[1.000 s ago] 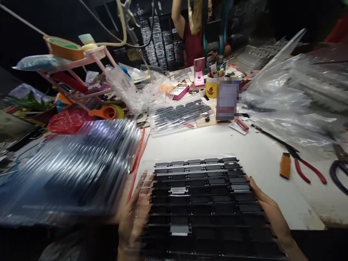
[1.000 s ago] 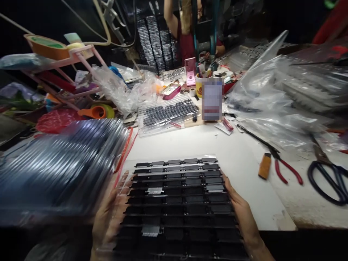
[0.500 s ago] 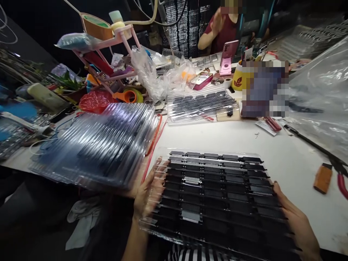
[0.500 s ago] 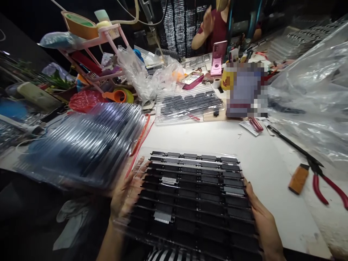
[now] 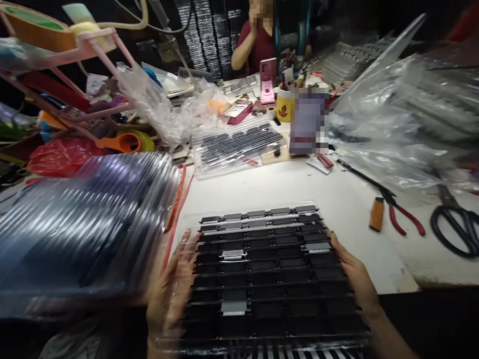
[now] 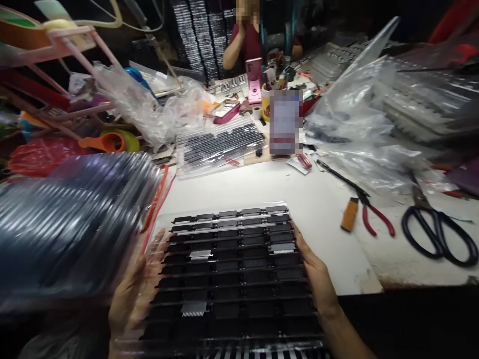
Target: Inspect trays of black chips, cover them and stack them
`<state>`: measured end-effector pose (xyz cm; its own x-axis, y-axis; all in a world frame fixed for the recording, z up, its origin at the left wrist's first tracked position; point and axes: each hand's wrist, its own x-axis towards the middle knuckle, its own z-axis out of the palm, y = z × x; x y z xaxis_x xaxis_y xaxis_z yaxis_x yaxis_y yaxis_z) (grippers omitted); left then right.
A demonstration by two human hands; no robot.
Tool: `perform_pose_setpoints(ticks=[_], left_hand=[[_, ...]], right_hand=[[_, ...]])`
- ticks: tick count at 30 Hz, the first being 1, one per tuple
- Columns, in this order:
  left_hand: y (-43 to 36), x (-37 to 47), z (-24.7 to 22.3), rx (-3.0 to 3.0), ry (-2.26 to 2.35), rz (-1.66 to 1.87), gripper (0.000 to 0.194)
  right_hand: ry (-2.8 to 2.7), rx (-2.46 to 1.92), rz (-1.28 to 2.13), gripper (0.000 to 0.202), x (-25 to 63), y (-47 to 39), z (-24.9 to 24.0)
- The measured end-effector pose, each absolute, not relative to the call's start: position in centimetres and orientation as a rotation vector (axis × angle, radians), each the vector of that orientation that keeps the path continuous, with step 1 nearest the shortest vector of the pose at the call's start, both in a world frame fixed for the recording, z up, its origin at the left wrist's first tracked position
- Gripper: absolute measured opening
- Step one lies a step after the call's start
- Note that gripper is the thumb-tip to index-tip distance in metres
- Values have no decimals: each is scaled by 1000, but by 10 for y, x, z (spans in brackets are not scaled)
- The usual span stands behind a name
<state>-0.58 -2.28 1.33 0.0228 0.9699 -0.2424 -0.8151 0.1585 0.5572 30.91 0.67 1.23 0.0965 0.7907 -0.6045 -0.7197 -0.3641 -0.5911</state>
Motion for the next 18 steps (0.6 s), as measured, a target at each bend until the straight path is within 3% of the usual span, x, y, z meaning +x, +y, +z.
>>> perform_pose_setpoints(ticks=[5,13,18], left_hand=[[-22,-5,10,305,321,1377,51],[-19,0,12,316,225,1365,54],[-18,1,14,326,392,1404,51]], right_hand=[[-25,-778,1766,29,296,16,33],[-225,-929,1616,24,318,12,5],[-239,-983,1554,24,329,7,-17]])
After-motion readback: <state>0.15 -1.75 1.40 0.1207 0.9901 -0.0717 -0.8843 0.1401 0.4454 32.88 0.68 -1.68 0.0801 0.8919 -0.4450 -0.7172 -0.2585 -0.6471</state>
